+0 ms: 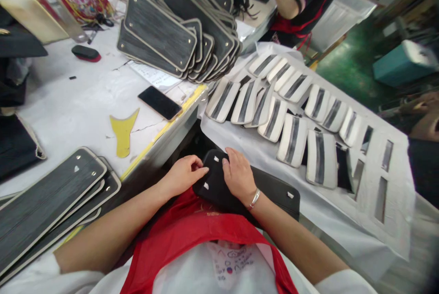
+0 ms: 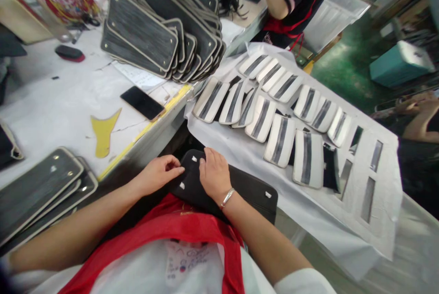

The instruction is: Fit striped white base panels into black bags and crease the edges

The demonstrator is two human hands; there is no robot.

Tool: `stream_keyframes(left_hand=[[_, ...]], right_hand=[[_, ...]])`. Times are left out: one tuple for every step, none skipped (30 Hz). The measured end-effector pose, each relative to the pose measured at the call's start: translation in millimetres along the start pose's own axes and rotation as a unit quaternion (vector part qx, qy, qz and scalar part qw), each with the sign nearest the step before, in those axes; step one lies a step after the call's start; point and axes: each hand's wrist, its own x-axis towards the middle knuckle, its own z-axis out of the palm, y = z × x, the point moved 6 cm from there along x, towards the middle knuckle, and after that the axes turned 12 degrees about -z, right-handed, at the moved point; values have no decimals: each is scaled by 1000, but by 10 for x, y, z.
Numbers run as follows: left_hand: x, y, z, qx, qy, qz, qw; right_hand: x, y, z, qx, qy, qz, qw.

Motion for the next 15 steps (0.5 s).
stream_keyframes(left_hand=[[4,45,15,21,-2,0,1000],[3,86,29,42,-2,4,999],[-1,124,39,65,2,13,998],[-6,159,44,93,13,27,995],[-10,185,45,122,27,38,991],[-9,200,44,148,39,43,987],[-4,208,41,166,48,40,984],[4,215,40,173,55,32,983],[12,230,48,169,55,22,984],[18,262,69,152,47,16,987],[20,313,104,123,33,17,992],[15,380,148,85,16,24,996],[5,450,197,41,-4,32,999],[-8,509,246,-7,-27,37,999],[-22,547,285,-55,-47,36,997]], right_hand=[[-7,6,5,-16,-10,5,1000],[-10,7,9,-26,-22,3,999],[-12,9,11,-31,-32,-1,999],[-13,16,8,-32,-39,-4,999],[-14,27,4,-30,-45,-7,999],[-16,41,1,-27,-51,-8,998],[-19,59,0,-25,-58,-8,998],[-23,78,0,-23,-64,-7,998],[-28,97,0,-23,-68,-6,997],[-34,116,-2,-23,-70,-6,997],[-42,132,-6,-22,-69,-8,997],[-51,146,-12,-17,-66,-13,998],[-63,158,-18,-8,-62,-21,998],[-78,170,-27,7,-58,-30,998],[-95,181,-36,25,-54,-41,997]])
